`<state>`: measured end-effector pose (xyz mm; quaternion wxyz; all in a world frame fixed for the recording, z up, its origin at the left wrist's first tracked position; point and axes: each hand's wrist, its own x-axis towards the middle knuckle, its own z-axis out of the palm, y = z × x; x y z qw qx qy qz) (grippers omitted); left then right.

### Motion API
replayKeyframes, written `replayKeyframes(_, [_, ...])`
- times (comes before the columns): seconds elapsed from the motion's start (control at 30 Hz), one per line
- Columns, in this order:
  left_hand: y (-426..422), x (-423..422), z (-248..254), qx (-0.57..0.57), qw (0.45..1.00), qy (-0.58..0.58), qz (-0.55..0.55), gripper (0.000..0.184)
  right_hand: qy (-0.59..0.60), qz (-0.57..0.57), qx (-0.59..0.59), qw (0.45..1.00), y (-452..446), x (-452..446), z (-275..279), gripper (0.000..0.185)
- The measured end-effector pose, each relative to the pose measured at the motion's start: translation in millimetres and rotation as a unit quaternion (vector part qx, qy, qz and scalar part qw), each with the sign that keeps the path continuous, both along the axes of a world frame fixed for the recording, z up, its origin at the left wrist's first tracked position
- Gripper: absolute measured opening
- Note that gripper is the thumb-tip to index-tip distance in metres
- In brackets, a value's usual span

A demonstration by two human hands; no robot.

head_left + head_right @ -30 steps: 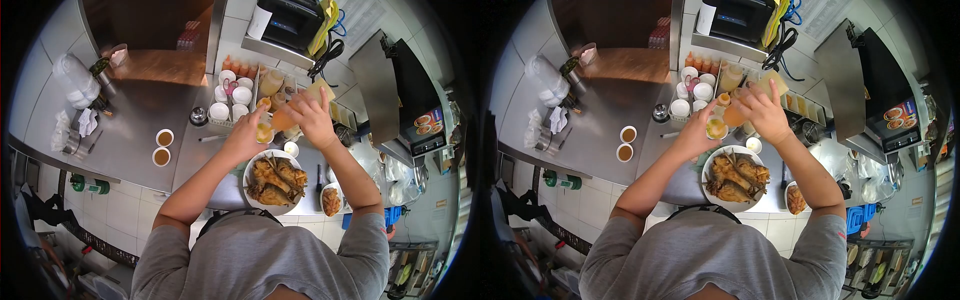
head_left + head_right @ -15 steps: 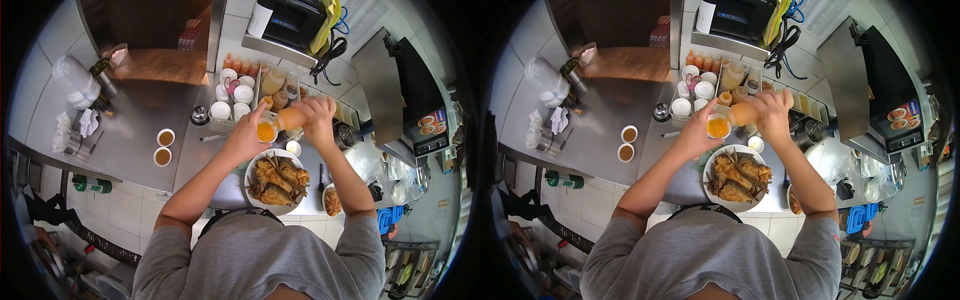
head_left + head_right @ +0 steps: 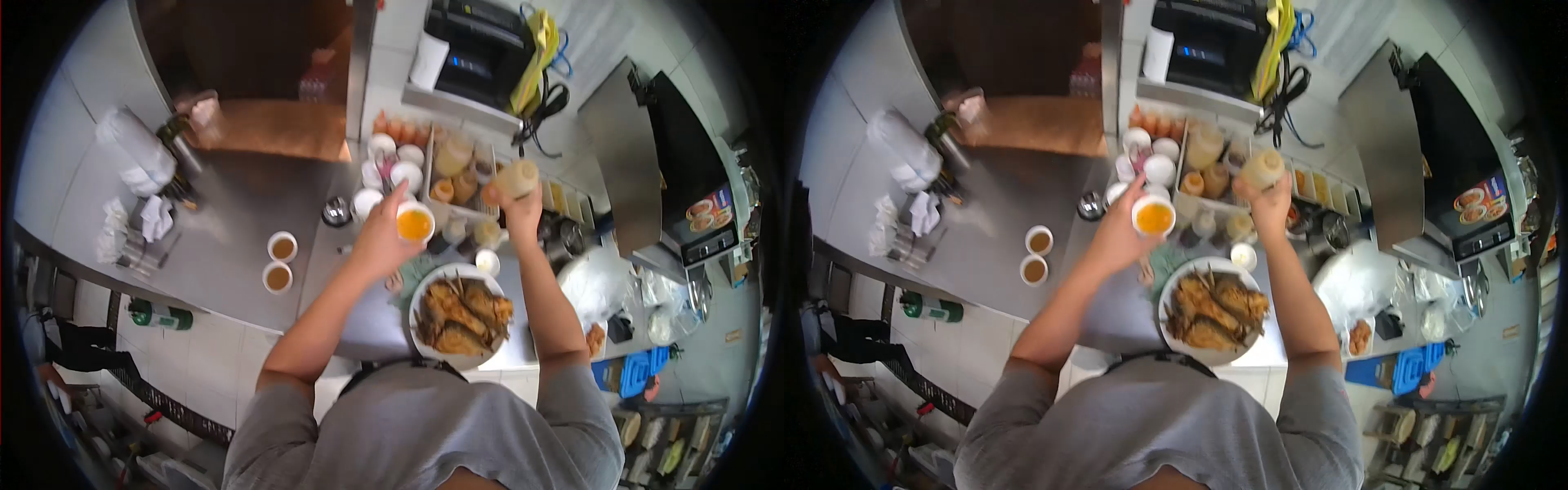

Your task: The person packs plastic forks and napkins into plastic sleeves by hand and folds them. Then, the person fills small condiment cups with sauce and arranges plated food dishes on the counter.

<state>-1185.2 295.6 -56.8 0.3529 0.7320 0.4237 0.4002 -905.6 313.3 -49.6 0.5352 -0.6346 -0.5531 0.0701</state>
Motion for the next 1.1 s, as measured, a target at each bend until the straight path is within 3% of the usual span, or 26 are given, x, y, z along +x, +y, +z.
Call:
replayKeyframes(0.03, [5.0, -6.6, -14.0, 0.013, 1.000, -0.003, -0.002, 0.099, -0.045, -0.013, 0.042, 0.998, 12.3, 11.8, -18.8, 0.054])
replayKeyframes(0.07, [3.8, -15.4, -9.1, 0.002, 1.000, 0.005, 0.008, 0.098, 0.011, 0.080, 0.093, 0.992, 36.3, 42.9, -54.6, 0.055])
replayKeyframes(0.13, [4.9, -31.6, -5.7, -0.016, 0.999, 0.021, 0.030, 0.099, 0.115, 0.107, 0.002, 0.988, 39.5, 40.3, -61.0, 0.055])
replayKeyframes(0.17, [9.5, -39.6, -13.2, 0.014, 0.999, 0.026, 0.042, 0.098, 0.032, 0.090, 0.016, 0.995, 46.0, 48.6, -74.6, 0.057])
replayKeyframes(0.2, [14.1, -47.8, -21.6, 0.036, 0.998, 0.031, 0.051, 0.098, 0.009, 0.064, -0.141, 0.988, 35.9, 43.2, -59.2, 0.062])
replayKeyframes(0.23, [18.5, -56.6, -26.6, 0.035, 0.997, 0.033, 0.061, 0.098, -0.035, 0.023, -0.165, 0.985, 39.7, 46.2, -69.7, 0.066])
replayKeyframes(0.27, [23.4, -64.8, -28.7, 0.029, 0.997, 0.035, 0.067, 0.098, -0.161, -0.018, -0.163, 0.973, 44.8, 53.4, -86.9, 0.071])
replayKeyframes(0.3, [28.1, -72.3, -30.9, 0.036, 0.995, 0.048, 0.083, 0.098, -0.185, -0.058, -0.212, 0.958, 40.4, 46.4, -82.3, 0.070])
replayKeyframes(0.4, [39.6, -91.8, -38.3, 0.040, 0.987, 0.085, 0.129, 0.097, -0.232, -0.047, -0.216, 0.947, 48.6, 55.0, -97.7, 0.071])
replayKeyframes(0.5, [52.9, -110.0, -55.7, 0.053, 0.976, 0.107, 0.181, 0.097, -0.079, -0.039, -0.169, 0.982, 32.3, 47.0, -77.4, 0.065])
replayKeyframes(0.6, [67.6, -125.9, -68.8, 0.066, 0.970, 0.111, 0.208, 0.097, -0.017, -0.023, -0.091, 0.995, 25.4, 65.5, -81.8, 0.056])
replayKeyframes(0.67, [80.1, -134.4, -82.0, 0.073, 0.964, 0.115, 0.228, 0.096, 0.048, -0.053, -0.096, 0.993, 4.8, 54.9, -58.4, 0.052])
replayKeyframes(0.7, [85.4, -138.4, -88.4, 0.078, 0.962, 0.118, 0.235, 0.095, 0.133, -0.044, -0.090, 0.986, 3.8, 66.3, -72.5, 0.048])
replayKeyframes(0.8, [99.0, -145.0, -101.1, 0.049, 0.956, 0.133, 0.256, 0.093, 0.259, -0.001, -0.128, 0.957, -28.5, 61.9, -45.2, 0.045])
replayKeyframes(1.1, [133.2, -150.0, -152.8, -0.008, 0.940, 0.172, 0.295, 0.097, 0.262, -0.033, -0.157, 0.952, -82.5, 53.0, -16.2, 0.030])
